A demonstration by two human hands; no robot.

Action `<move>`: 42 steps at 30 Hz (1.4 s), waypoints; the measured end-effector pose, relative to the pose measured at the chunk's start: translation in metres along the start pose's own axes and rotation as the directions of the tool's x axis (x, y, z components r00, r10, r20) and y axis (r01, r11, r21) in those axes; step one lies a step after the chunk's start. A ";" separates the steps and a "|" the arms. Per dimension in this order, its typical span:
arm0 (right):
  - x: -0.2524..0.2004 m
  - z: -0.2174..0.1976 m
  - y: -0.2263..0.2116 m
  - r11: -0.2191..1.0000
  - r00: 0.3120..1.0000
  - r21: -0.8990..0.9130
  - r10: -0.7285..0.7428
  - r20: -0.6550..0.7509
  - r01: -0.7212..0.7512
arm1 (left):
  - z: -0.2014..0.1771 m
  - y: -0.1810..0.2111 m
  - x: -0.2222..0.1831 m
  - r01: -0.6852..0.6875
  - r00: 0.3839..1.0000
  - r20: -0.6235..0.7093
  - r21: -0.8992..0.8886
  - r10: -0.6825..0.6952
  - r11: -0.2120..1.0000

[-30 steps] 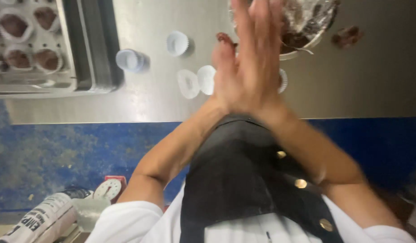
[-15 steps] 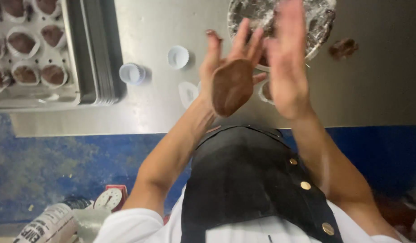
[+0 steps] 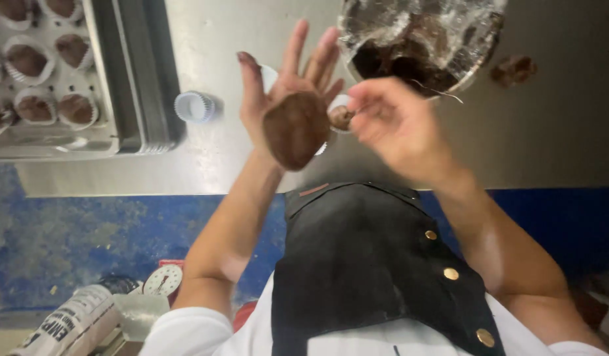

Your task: Scooping chocolate filling into shells or wrappers to make truffles or filled chocolates.

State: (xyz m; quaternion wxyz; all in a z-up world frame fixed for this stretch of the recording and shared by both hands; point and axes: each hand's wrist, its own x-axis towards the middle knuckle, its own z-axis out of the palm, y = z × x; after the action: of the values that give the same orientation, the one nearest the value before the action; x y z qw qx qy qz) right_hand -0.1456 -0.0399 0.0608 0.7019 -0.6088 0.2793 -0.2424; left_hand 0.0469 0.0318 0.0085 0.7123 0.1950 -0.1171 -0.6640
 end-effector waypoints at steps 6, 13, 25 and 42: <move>-0.001 0.015 0.023 0.996 0.993 0.007 -0.090 0.079 0.089 | 0.008 0.021 -0.019 -0.193 0.978 -0.008 0.347 0.208 0.918; 0.016 0.032 -0.023 0.998 0.983 -0.062 0.014 0.185 -0.003 | 0.030 0.016 -0.026 -0.153 0.985 0.091 0.092 0.145 0.984; 0.014 -0.017 -0.036 0.978 0.990 -0.201 -0.034 0.138 0.061 | 0.051 0.041 -0.036 0.174 0.950 0.052 0.731 -0.308 0.659; -0.010 -0.022 0.130 0.705 0.998 -0.708 -0.024 -0.051 -0.019 | -0.073 -0.001 -0.038 0.065 0.894 -0.445 0.002 -0.057 0.998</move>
State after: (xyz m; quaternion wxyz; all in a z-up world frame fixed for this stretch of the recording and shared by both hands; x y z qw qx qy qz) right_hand -0.1680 -0.0311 -0.0687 0.4061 -0.8248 0.3698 -0.1346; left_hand 0.0740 0.0783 -0.0535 0.6974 0.3511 0.0494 -0.6228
